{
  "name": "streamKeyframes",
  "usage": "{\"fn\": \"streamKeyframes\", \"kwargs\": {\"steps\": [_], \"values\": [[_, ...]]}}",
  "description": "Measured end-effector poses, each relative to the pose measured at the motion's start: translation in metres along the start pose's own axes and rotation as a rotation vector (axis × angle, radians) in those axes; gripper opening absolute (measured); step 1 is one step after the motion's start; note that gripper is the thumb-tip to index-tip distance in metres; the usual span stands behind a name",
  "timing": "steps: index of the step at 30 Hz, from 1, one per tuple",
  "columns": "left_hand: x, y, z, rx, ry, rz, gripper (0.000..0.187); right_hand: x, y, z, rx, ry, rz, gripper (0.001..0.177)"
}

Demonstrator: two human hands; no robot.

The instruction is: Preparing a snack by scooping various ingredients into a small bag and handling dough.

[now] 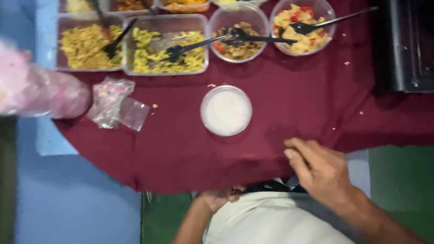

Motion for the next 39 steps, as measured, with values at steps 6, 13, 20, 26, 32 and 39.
{"fn": "streamKeyframes", "kwargs": {"steps": [6,13,20,26,32,39], "values": [[-0.051,-0.101,0.151,0.158,0.586,0.039,0.027,0.012,0.006,-0.009,0.005,0.019,-0.019,0.013],[-0.201,-0.234,0.243,0.132,0.797,0.702,0.043,0.04,-0.017,0.003,0.022,0.079,-0.024,0.015],[-0.329,-0.257,0.187,-1.167,1.634,1.465,0.011,0.049,-0.042,0.0,0.095,-0.001,-0.102,0.014],[-0.347,-0.225,0.154,-1.392,1.718,1.128,0.046,0.038,-0.073,-0.007,0.163,-0.024,-0.032,0.016],[-0.338,-0.207,0.154,-1.382,1.878,1.034,0.026,0.022,-0.094,0.006,0.238,-0.014,0.017,0.017],[-0.337,-0.191,0.159,-1.486,1.934,1.062,0.058,0.038,-0.088,0.005,0.214,0.032,-0.072,0.013]]}}
Point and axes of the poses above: each hand's wrist, its own y-axis towards the middle knuckle, its own z-axis out of the palm, x = y × z, the point moved 8 cm from there along y, towards the middle knuckle, and after that the axes turned 3 degrees about x, right-handed, at the moved point
